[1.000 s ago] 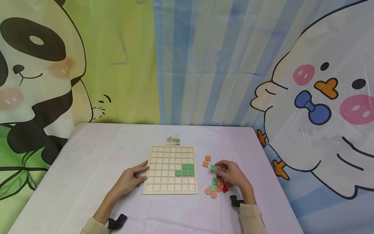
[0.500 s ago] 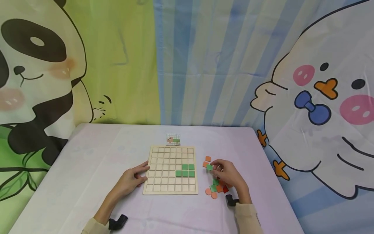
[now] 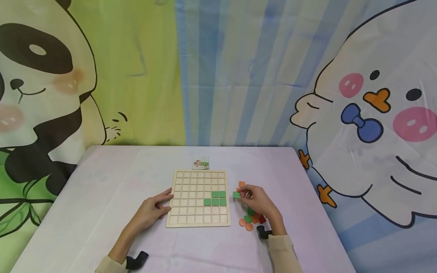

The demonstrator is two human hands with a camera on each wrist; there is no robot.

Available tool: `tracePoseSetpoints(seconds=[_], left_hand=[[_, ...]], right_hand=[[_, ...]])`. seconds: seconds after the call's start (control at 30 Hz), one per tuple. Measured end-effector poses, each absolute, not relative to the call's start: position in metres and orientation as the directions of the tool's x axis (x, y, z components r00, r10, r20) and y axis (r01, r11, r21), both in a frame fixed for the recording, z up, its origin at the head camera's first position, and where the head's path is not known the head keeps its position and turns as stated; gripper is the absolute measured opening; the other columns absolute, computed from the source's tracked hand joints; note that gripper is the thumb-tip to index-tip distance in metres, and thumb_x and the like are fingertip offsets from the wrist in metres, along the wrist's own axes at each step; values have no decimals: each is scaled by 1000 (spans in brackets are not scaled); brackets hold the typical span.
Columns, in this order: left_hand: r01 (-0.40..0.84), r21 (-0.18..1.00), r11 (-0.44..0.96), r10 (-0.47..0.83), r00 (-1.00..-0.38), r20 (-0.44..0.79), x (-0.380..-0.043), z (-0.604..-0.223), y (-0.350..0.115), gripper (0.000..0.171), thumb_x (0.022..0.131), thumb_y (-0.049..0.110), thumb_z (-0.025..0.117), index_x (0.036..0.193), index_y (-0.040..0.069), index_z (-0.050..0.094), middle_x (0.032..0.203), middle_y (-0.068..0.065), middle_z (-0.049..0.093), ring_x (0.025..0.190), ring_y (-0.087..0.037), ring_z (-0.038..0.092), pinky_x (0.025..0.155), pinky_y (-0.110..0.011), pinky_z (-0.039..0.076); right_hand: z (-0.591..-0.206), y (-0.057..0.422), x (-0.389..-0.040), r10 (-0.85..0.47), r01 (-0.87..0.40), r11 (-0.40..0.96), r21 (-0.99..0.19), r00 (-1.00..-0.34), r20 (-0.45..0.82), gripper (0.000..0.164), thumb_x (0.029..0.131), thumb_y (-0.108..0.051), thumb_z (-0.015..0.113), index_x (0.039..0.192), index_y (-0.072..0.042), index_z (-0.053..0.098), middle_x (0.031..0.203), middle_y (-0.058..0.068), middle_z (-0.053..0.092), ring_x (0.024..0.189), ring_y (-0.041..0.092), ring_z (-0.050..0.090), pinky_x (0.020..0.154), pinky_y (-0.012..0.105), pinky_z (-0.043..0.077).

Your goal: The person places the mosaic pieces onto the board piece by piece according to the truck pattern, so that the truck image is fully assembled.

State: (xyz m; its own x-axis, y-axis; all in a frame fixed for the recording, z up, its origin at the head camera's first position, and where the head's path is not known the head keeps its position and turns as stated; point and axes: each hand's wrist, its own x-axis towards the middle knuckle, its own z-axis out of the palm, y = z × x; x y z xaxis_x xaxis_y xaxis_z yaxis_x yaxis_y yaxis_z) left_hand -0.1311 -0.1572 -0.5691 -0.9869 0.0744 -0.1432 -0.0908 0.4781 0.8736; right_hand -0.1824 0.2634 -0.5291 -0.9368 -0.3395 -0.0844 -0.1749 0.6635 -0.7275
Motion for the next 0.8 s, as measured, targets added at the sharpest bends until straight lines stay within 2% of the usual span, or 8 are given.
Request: tracePoseSetpoints(seconds=[0.43, 0.6, 0.8], left_hand=[[-82, 876, 475, 77, -988, -134, -131, -571, -159, 49, 92, 5, 80, 140, 9, 70, 164, 6, 52, 64, -13, 60, 54, -24, 48], [-86, 872, 482, 75, -987, -139, -132, -571, -159, 49, 93, 6, 80, 140, 11, 70, 164, 9, 51, 65, -13, 60, 55, -23, 49], [-78, 874, 480, 84, -987, -134, -131, -570, -159, 49, 93, 7, 80, 140, 10, 70, 164, 7, 51, 65, -14, 60, 55, -24, 48]], right_hand=[[-525, 249, -190, -367, -197, 654, -731, -927, -79, 25, 96, -12, 78, 120, -7, 75, 96, 1, 70, 81, 13, 60, 64, 24, 52], [-523, 244, -190, -392, -226, 640, -735, -918, -59, 25, 95, -10, 78, 119, -7, 75, 93, 2, 68, 79, 13, 59, 66, 23, 52], [-523, 238, -192, -432, -267, 628, -731, -901, -43, 24, 97, -11, 75, 121, -9, 74, 95, 2, 69, 79, 12, 60, 67, 24, 53]])
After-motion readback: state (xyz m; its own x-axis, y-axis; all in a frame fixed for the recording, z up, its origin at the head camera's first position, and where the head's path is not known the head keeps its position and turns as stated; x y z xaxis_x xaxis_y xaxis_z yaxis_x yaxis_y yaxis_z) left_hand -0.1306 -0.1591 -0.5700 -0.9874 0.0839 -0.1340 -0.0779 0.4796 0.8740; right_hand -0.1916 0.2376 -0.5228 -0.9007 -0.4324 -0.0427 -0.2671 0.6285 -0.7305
